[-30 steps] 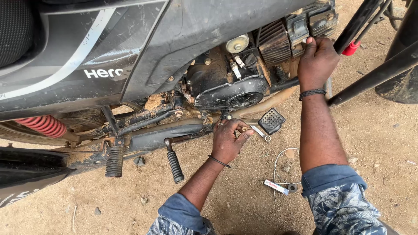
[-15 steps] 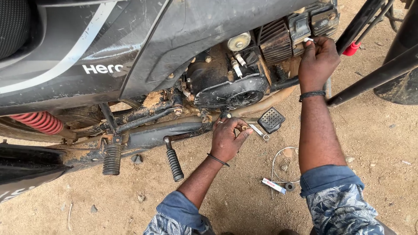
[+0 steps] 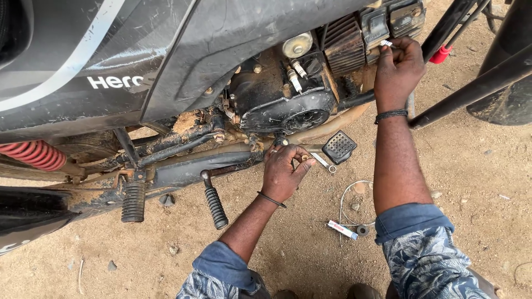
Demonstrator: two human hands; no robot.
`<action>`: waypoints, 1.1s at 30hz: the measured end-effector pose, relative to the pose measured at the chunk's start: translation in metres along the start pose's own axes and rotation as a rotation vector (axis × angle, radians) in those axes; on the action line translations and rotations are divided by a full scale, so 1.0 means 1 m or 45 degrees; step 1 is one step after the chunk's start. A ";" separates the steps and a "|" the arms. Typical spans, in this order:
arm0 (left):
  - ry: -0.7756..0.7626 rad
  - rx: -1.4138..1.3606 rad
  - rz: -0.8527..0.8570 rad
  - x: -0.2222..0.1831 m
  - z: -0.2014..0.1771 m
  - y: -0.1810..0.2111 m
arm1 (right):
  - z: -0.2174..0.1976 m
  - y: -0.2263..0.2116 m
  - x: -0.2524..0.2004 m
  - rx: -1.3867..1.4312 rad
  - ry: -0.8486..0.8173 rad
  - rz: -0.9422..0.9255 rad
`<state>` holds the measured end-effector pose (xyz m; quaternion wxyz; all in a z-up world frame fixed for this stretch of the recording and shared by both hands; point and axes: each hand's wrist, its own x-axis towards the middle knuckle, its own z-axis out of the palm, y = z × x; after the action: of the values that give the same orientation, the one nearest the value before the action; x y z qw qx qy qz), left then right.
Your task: Repairing and checking the ignition system, including spark plugs and wires, on a motorcycle.
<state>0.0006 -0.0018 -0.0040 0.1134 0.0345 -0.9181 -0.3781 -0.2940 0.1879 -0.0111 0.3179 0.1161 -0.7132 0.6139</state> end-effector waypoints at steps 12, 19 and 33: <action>0.028 0.009 0.046 0.001 0.001 -0.004 | 0.002 -0.030 -0.003 -0.217 0.131 -0.150; 0.038 0.005 0.068 0.000 0.002 -0.004 | 0.003 -0.014 0.000 -0.045 0.056 -0.001; 0.051 0.004 0.071 0.001 0.004 -0.006 | 0.002 -0.010 -0.006 0.045 0.099 -0.096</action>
<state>-0.0013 -0.0040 -0.0107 0.1421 0.0168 -0.9169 -0.3725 -0.2848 0.1824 -0.0063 0.3660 0.1247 -0.6844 0.6181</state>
